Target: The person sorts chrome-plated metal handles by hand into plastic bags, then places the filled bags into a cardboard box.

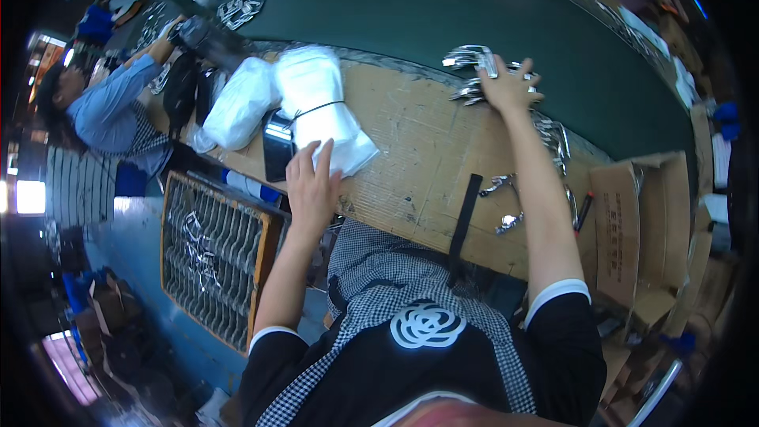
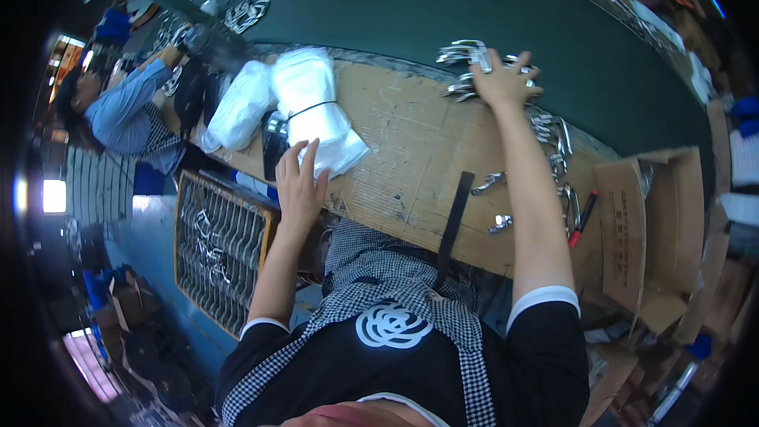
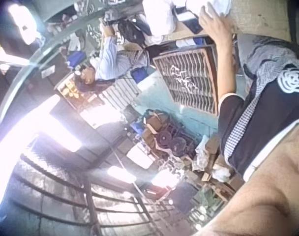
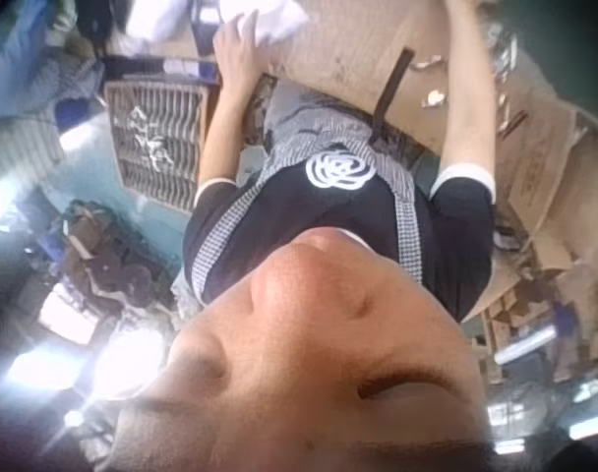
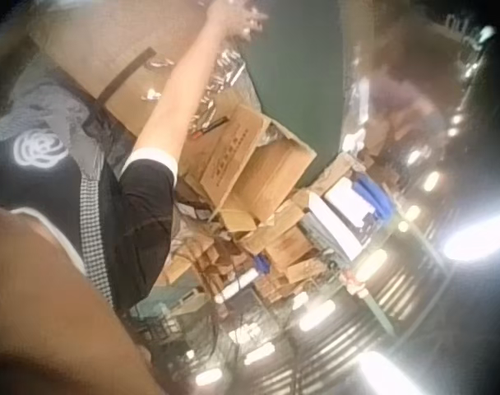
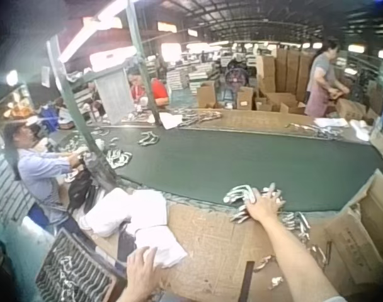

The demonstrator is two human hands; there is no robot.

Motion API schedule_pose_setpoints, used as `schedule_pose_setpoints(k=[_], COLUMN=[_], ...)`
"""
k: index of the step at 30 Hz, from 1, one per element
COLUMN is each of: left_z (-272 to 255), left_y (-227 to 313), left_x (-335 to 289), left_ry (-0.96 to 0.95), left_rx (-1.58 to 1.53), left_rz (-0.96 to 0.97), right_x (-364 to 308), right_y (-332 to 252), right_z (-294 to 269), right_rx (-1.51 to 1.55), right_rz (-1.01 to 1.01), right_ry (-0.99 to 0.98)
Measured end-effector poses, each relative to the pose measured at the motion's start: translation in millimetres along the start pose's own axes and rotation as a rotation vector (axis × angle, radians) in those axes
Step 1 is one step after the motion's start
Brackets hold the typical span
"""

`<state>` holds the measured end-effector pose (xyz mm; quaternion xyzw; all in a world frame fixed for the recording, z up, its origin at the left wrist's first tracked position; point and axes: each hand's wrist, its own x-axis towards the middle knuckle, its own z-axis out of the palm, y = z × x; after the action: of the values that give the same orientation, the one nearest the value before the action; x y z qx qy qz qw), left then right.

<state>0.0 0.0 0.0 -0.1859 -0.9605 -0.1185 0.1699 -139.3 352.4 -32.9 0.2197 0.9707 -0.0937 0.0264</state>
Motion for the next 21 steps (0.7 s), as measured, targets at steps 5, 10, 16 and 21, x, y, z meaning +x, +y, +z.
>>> schedule_pose_setpoints(k=[5,10,16,21], left_z=[10,14,7,0], left_y=[-30,-39,-48,-42], left_x=[35,33,38,41], left_ry=[-0.108,-0.059,-0.008,0.035], left_rx=[0.199,0.060,-0.122,-0.149], left_rz=[0.163,0.261,0.239,0.159], right_x=[-51,-90,-69,-79], right_y=[-35,-51,4,-4], right_z=[15,23,4,10], right_rx=[0.124,0.147,0.717,0.628], right_rz=[0.015,0.053,-0.206,-0.350], right_ry=[0.059,0.051,0.631,0.171])
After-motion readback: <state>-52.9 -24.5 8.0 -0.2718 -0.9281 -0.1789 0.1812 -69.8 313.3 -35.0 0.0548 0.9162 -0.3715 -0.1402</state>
